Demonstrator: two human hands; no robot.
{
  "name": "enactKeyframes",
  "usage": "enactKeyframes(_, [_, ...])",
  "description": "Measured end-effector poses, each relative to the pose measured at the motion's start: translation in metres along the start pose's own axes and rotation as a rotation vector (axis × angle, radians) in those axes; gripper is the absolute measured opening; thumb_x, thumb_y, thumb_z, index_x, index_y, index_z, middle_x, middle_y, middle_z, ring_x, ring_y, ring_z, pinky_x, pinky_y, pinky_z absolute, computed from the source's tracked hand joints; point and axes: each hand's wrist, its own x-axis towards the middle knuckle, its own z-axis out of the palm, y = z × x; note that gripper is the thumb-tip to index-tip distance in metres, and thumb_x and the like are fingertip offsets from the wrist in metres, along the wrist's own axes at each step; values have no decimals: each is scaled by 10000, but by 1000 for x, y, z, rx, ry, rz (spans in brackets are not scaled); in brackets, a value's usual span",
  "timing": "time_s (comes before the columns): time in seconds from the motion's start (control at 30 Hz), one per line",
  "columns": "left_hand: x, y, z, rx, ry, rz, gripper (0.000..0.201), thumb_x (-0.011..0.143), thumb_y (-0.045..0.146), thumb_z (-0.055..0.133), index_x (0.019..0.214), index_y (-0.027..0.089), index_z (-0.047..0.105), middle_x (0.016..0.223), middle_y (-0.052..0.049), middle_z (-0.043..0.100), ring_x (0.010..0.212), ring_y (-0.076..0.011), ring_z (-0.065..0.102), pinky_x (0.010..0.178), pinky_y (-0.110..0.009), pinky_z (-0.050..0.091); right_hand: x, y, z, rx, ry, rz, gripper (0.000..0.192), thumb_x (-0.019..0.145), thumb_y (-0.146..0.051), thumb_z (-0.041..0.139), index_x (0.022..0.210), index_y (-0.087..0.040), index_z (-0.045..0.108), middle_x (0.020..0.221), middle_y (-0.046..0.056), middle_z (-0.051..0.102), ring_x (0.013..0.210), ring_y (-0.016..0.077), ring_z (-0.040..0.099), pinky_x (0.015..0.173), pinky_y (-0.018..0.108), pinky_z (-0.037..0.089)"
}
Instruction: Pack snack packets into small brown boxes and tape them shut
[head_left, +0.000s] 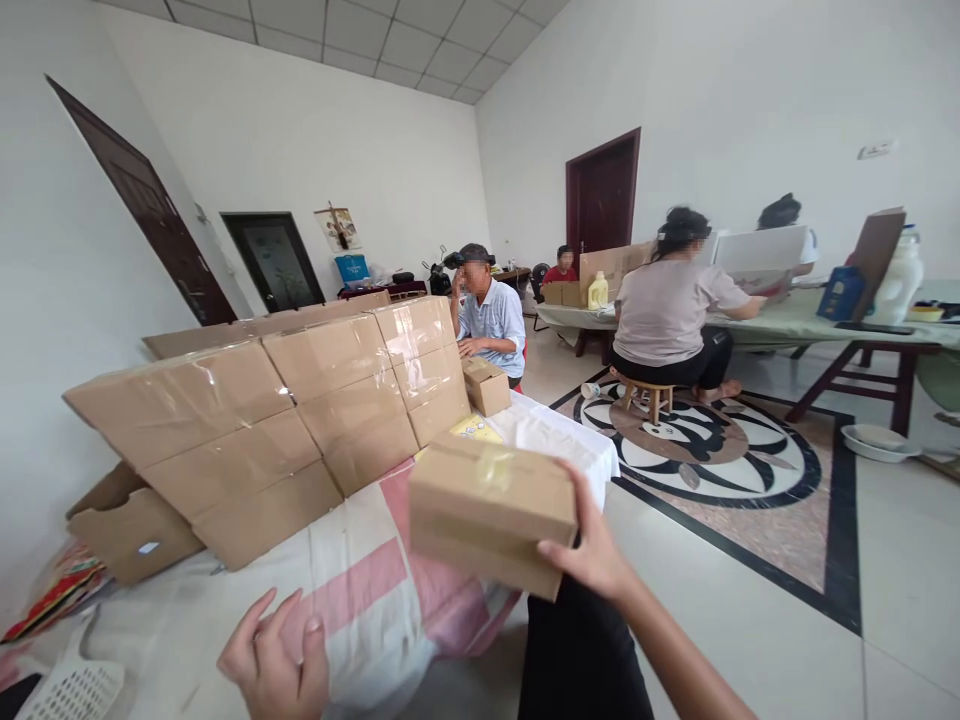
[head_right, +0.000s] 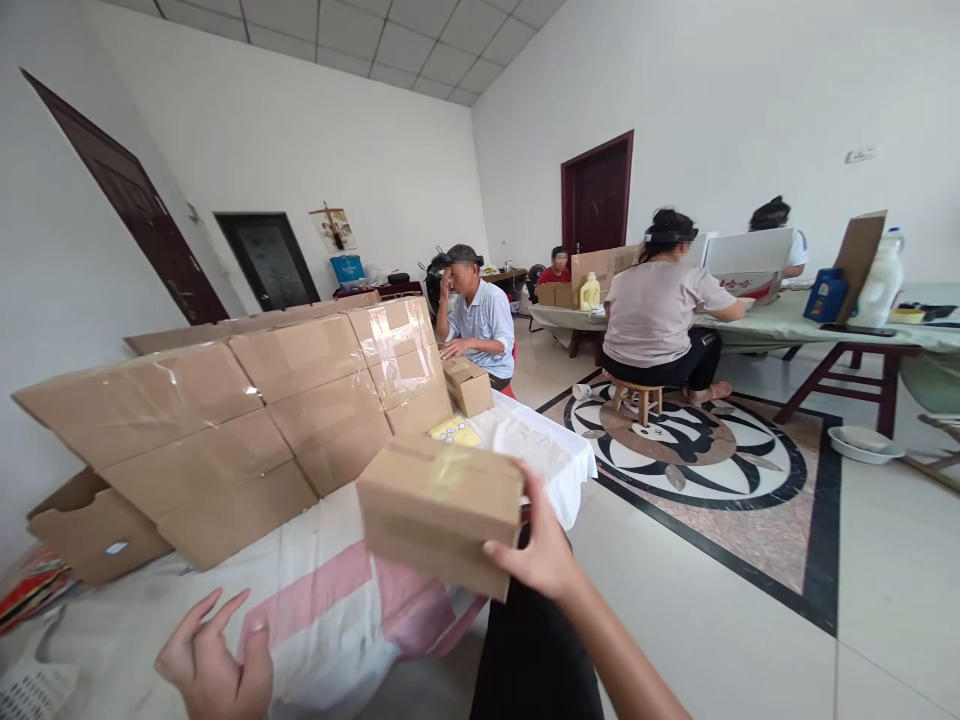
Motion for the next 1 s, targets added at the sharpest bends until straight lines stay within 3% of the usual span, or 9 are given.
enactKeyframes(0.13, [-8,3,6,5,-114,-18,284,953,303,507,1211,188,538,1311,-210,528,1157,-373,543,1023,-589,426,19,10,-59,-281,433,-13,1052,692,-520,812,1529,-267,226,1497,193,373,1271,383,518,895,476,558])
enactKeyframes(0.2, [-15,2,9,18,-153,26,281,956,291,498,1218,192,524,1266,-206,548,1140,-372,560,984,-570,439,42,34,-72,-437,518,0,1112,648,-533,828,1532,-227,226,1461,209,363,1275,400,483,931,520,535])
enactKeyframes(0.27, [-23,-2,12,34,-201,78,282,957,276,489,1227,197,513,1226,-197,571,1145,-375,565,961,-552,443,69,68,-74,-579,512,25,1123,632,-561,817,1520,-163,256,1413,222,377,1332,429,398,1047,572,454])
enactKeyframes(0.43, [-40,-16,18,54,-294,139,291,944,246,491,1232,220,514,1196,-167,602,1132,-351,582,917,-499,456,137,144,-35,-601,355,152,1058,674,-538,748,1515,-143,242,1357,212,369,1344,438,361,1105,580,385])
enactKeyframes(0.6, [-49,-23,22,65,-321,172,277,936,220,514,1212,206,536,1178,-171,618,1089,-334,606,886,-470,473,198,165,15,-489,299,294,1096,642,-436,781,1544,-141,233,1412,242,324,1350,462,387,1125,592,343])
enactKeyframes(0.77, [-34,-38,15,93,-298,157,237,926,263,576,1161,232,583,1175,-136,668,1079,-305,654,897,-432,505,228,153,25,-370,319,412,1156,627,-480,798,1550,-138,193,1478,271,304,1394,463,364,1126,595,356])
enactKeyframes(0.87, [-1,-76,5,184,-354,-60,177,955,332,561,1097,237,607,976,-44,722,818,-196,705,704,-295,514,215,113,34,-275,386,362,1076,741,-551,696,1552,-119,136,1540,276,257,1469,418,287,1148,570,352])
enactKeyframes(0.93, [32,-115,-1,294,-487,-280,238,977,392,491,1090,222,614,707,19,662,561,-157,628,552,-268,433,189,74,56,-74,469,140,760,837,-545,636,1450,-200,347,1421,189,452,1353,349,463,1067,520,447])
enactKeyframes(1.0, [69,-161,-6,436,-616,-399,303,962,414,475,1124,213,635,784,-3,705,676,-191,679,627,-284,450,147,38,92,87,235,8,366,932,-506,576,1173,-232,540,1076,91,618,1008,251,635,888,397,536])
